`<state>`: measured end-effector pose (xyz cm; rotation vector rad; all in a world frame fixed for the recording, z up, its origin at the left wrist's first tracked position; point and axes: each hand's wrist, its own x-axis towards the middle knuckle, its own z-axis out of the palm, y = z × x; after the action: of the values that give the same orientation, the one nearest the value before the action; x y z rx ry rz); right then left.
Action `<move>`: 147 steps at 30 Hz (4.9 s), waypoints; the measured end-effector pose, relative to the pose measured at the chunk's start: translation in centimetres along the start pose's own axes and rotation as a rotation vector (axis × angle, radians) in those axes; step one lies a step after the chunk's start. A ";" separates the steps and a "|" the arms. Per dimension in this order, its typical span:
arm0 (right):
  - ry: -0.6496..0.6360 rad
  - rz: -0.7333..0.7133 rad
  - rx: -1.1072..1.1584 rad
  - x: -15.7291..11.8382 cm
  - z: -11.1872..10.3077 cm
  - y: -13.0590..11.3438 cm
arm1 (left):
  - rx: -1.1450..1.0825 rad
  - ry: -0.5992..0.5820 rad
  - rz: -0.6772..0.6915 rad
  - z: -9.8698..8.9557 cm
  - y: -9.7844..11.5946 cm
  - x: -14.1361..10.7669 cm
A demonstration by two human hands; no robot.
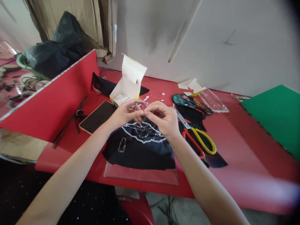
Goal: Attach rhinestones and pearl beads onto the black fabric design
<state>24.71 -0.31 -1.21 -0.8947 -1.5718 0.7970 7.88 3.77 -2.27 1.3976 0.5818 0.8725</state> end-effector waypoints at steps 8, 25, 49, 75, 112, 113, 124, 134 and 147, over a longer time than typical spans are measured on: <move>-0.060 0.026 -0.172 0.5 -1.4 0.6 | 0.081 0.130 -0.019 0.2 0.6 0.0; -0.556 0.003 -0.508 0.0 -0.9 3.1 | 1.079 0.254 0.029 0.0 -0.6 -0.5; -0.553 0.009 -0.561 -0.2 -0.2 2.8 | 1.132 0.230 0.015 0.0 -0.7 -0.4; -0.609 0.012 -0.585 0.0 -1.0 2.4 | 1.102 0.227 -0.009 0.0 -0.8 -0.4; -0.612 -0.019 -0.685 -0.3 -0.8 2.5 | 1.160 0.184 -0.038 0.1 -0.3 -0.4; -0.609 -0.017 -0.689 -0.3 -0.8 2.5 | 1.163 0.181 -0.041 0.1 -0.3 -0.4; -0.561 -0.035 -0.670 -0.4 -0.3 3.1 | 1.192 0.186 -0.062 0.2 -0.2 -0.4; -0.499 0.042 -0.643 -0.4 0.3 2.9 | 1.172 0.189 -0.057 0.1 -0.2 -0.4; -0.426 0.231 -0.413 -0.2 -0.3 3.2 | 1.164 0.193 -0.054 0.2 -0.1 -0.4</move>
<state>25.45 1.15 -4.03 -1.2823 -2.0806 0.8809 7.86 3.31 -2.41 2.3137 1.3993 0.6133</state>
